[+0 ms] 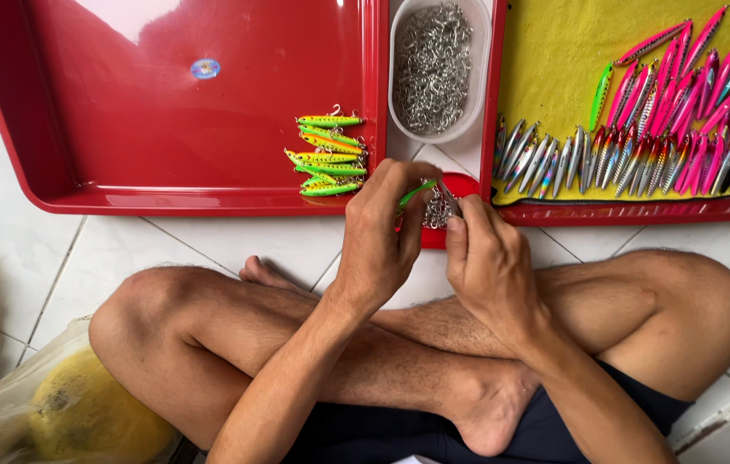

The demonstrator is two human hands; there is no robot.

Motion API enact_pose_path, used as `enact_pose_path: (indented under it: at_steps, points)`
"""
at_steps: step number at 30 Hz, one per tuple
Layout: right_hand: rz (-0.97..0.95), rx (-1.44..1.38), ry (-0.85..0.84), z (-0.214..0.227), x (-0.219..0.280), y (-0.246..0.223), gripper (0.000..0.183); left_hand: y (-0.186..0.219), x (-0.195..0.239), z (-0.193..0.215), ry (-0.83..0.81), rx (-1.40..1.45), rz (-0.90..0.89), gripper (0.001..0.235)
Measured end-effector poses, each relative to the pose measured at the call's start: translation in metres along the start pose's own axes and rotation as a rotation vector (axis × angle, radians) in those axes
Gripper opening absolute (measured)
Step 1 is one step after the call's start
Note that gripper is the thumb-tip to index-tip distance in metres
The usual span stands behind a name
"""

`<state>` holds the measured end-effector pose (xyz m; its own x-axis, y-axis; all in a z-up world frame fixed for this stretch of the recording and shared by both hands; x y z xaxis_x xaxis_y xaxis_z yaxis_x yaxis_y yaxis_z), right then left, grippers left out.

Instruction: The person sits on a tiled floor and uses pliers to attach small metal swivels to colorful fishing lures. They pick up each lure, open the swivel with pliers, attach it to the lure's eyelet, and close it before placing the finished lure into a red tray.

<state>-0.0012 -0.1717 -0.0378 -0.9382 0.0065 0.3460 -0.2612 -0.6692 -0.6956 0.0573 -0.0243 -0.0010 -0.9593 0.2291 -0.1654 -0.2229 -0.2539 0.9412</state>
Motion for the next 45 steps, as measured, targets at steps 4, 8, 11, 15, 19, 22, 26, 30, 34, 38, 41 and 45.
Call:
enact_pose_path:
  at_steps: [4, 8, 11, 15, 19, 22, 26, 30, 34, 38, 41, 45]
  points:
    - [-0.063, -0.33, -0.088, -0.012, -0.006, 0.002, 0.036, 0.002, -0.003, 0.004, 0.01, -0.012, -0.008, 0.023]
    - [-0.51, -1.487, -0.611, -0.041, 0.008, 0.008, 0.048, 0.003, -0.005, 0.005, -0.002, 0.014, -0.022, 0.016]
    - [-0.287, -1.107, -0.321, -0.028, 0.0, 0.005, 0.05, 0.003, -0.005, 0.004, 0.001, 0.006, -0.03, 0.016]
    - [0.042, 0.159, 0.114, 0.001, 0.0, -0.004, 0.03, -0.002, 0.001, -0.005, -0.008, -0.003, -0.037, 0.016]
    - [-0.077, -0.561, -0.136, -0.017, -0.004, 0.004, 0.038, -0.001, -0.002, -0.001, -0.009, 0.05, -0.006, 0.013]
    - [-0.328, -1.278, -0.449, -0.035, 0.002, 0.007, 0.046, -0.002, -0.002, 0.002, -0.007, 0.068, 0.006, 0.013]
    - [-0.096, -0.372, -0.166, -0.008, -0.006, 0.005, 0.046, -0.004, 0.0, -0.002, -0.01, 0.039, 0.0, 0.013]
    - [0.006, -0.047, 0.001, -0.005, -0.006, -0.003, 0.035, -0.008, 0.001, -0.005, -0.035, 0.026, -0.003, 0.013]
    - [-0.05, -0.549, -0.241, -0.017, -0.011, 0.003, 0.045, -0.009, -0.001, -0.002, -0.022, 0.039, 0.015, 0.011]
    - [-0.12, -0.761, -0.45, -0.014, -0.008, 0.019, 0.048, -0.002, -0.007, 0.014, 0.024, -0.019, 0.02, 0.018]
    - [-0.191, -0.672, -0.392, 0.0, -0.003, 0.033, 0.042, -0.004, -0.014, 0.028, 0.016, -0.103, -0.025, 0.017]
    - [-0.341, -0.215, -0.402, 0.005, 0.008, 0.009, 0.031, -0.005, -0.016, 0.039, 0.073, -0.097, 0.014, 0.018]
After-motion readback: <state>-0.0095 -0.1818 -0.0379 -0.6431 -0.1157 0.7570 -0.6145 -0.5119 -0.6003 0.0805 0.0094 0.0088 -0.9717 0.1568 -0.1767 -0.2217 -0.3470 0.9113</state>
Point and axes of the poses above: each hand's wrist, its own x-axis away from the middle knuckle, its own z-axis out of the back of the hand, y = z × x, the point moved 6 cm from there along -x, towards the middle knuckle, and after that the axes turned 8 degrees about -z, right-handed, at the moved point
